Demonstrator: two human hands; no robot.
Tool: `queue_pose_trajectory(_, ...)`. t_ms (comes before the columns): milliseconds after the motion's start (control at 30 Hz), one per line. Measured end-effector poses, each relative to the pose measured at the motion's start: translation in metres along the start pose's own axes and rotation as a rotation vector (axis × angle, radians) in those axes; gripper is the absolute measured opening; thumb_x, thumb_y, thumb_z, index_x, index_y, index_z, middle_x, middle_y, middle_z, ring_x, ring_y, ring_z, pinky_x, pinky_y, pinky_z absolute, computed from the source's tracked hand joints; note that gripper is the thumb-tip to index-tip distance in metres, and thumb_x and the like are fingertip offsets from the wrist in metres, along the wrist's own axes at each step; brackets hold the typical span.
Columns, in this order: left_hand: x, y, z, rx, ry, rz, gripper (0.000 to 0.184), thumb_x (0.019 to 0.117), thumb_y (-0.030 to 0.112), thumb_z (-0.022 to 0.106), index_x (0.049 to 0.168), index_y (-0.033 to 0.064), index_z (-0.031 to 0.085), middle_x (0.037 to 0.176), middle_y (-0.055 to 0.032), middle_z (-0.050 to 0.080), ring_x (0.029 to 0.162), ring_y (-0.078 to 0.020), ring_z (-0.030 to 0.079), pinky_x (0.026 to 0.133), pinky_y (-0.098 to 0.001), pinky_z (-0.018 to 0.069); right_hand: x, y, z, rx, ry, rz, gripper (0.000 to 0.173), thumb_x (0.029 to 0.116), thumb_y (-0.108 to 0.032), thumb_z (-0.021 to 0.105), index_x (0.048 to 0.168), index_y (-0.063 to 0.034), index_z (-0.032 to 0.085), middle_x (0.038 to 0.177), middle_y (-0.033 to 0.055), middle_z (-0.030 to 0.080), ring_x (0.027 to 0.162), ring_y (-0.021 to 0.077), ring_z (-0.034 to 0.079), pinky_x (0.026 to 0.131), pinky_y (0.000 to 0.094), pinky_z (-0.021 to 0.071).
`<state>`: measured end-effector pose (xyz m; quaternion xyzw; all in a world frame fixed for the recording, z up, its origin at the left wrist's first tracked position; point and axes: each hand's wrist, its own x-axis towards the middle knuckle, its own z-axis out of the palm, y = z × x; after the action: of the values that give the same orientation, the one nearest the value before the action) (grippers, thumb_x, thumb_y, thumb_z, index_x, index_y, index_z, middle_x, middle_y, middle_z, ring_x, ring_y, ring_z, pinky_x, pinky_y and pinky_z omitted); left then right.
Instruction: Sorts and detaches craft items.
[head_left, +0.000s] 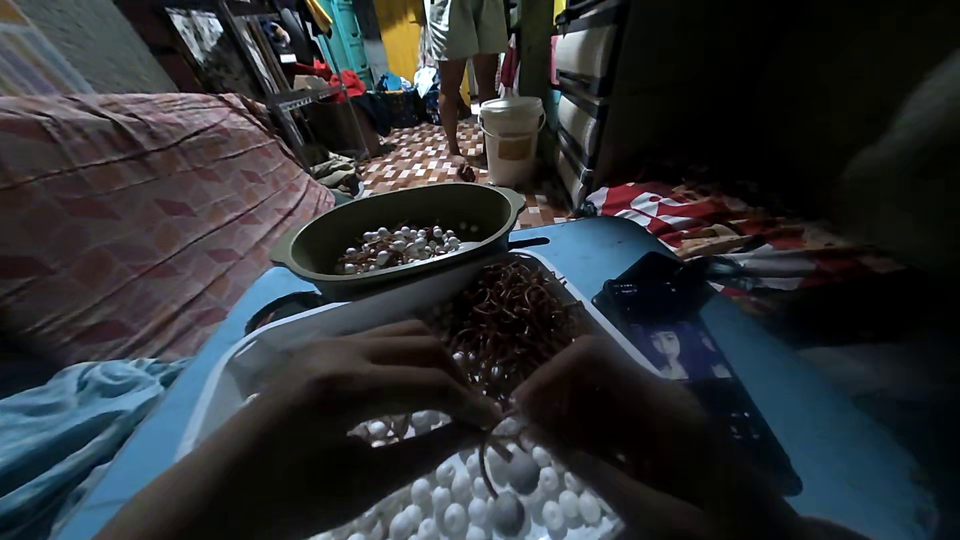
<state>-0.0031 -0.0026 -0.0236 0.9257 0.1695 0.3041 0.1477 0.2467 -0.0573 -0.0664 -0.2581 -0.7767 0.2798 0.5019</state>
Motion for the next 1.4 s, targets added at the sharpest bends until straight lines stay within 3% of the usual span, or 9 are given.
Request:
queue_pose_trajectory(267,-0.002,0.002,0.003,-0.053,-0.011,-0.010,0.012,0.0950,0.027,0.070,0.100,0.0190,0.078,0.092,0.0098,0.071,0.095,0.0040,0.063,0.083,-0.0110,0.0506,-0.002,-0.010,0.004,-0.053,0.001,0.103,0.032,0.1050,-0.020,0.054,0.119,0.0084,0.059,0.096,0.0102,0.067,0.074,0.0000,0.055,0.065,0.0137,0.0451)
queue_pose_trajectory(433,-0.002,0.003,0.001,-0.048,0.024,0.013,0.012,0.0958,0.028,0.069,0.100,0.0203,0.077,0.092,0.0115,0.071,0.096,0.0034,0.063,0.084,-0.0116,0.0507,-0.002,-0.009,0.006,-0.013,-0.025,0.128,0.038,0.1082,-0.017,0.038,0.125,0.0134,0.053,0.106,0.0148,0.065,0.092,0.0047,0.058,0.080,0.0187,0.0476)
queue_pose_trajectory(533,-0.001,0.003,0.000,-0.045,0.039,0.018,0.012,0.0952,0.028,0.070,0.099,0.0200,0.078,0.091,0.0115,0.070,0.095,0.0032,0.063,0.083,-0.0117,0.0506,-0.002,-0.007,0.002,-0.053,-0.060,0.082,0.036,0.1007,-0.009,0.037,0.125,0.0120,0.053,0.113,0.0165,0.065,0.103,0.0101,0.059,0.090,0.0224,0.0466)
queue_pose_trajectory(667,0.000,0.008,0.000,-0.054,0.105,0.007,0.013,0.0963,0.032,0.070,0.096,0.0202,0.076,0.091,0.0135,0.070,0.094,0.0053,0.064,0.083,-0.0112,0.0524,0.000,-0.007,0.003,-0.170,-0.122,-0.026,0.030,0.0872,0.008,0.047,0.115,0.0092,0.058,0.107,0.0211,0.068,0.102,0.0273,0.062,0.093,0.0369,0.0456)
queue_pose_trajectory(767,-0.001,0.009,-0.001,-0.046,0.134,-0.002,0.015,0.0957,0.033,0.070,0.094,0.0196,0.076,0.090,0.0135,0.070,0.094,0.0054,0.064,0.083,-0.0119,0.0523,0.000,-0.008,0.000,-0.163,-0.188,-0.026,0.028,0.0889,0.010,0.049,0.115,0.0069,0.058,0.106,0.0217,0.067,0.099,0.0281,0.063,0.089,0.0327,0.0495)
queue_pose_trajectory(900,-0.001,0.007,-0.001,-0.032,0.123,0.020,0.014,0.0950,0.033,0.071,0.094,0.0207,0.076,0.090,0.0143,0.070,0.093,0.0050,0.064,0.081,-0.0112,0.0529,0.001,-0.014,0.000,-0.123,-0.227,0.035,0.025,0.0926,0.012,0.051,0.116,0.0093,0.060,0.094,0.0193,0.068,0.071,0.0185,0.064,0.065,0.0248,0.0533)
queue_pose_trajectory(1000,-0.002,0.006,-0.001,-0.025,0.112,0.032,0.014,0.0954,0.034,0.070,0.094,0.0210,0.075,0.090,0.0142,0.069,0.093,0.0046,0.064,0.081,-0.0115,0.0527,0.000,-0.016,-0.002,-0.099,-0.253,0.079,0.023,0.0962,0.009,0.050,0.118,0.0071,0.058,0.083,0.0156,0.065,0.062,0.0151,0.060,0.058,0.0233,0.0518)
queue_pose_trajectory(1133,0.000,0.005,-0.001,-0.024,0.098,0.044,0.013,0.0950,0.033,0.070,0.095,0.0210,0.075,0.090,0.0144,0.069,0.095,0.0046,0.064,0.083,-0.0113,0.0516,-0.001,-0.012,-0.001,-0.094,-0.266,0.051,0.019,0.0965,0.008,0.051,0.114,0.0073,0.060,0.076,0.0147,0.060,0.062,0.0165,0.057,0.059,0.0235,0.0499)
queue_pose_trajectory(1400,-0.001,0.003,-0.001,-0.039,0.054,0.063,0.010,0.0931,0.030,0.072,0.093,0.0206,0.075,0.090,0.0134,0.071,0.096,0.0034,0.064,0.084,-0.0116,0.0520,0.000,-0.013,0.000,-0.171,-0.264,0.006,0.017,0.0968,0.008,0.051,0.111,0.0057,0.060,0.076,0.0148,0.060,0.064,0.0183,0.057,0.062,0.0242,0.0499)
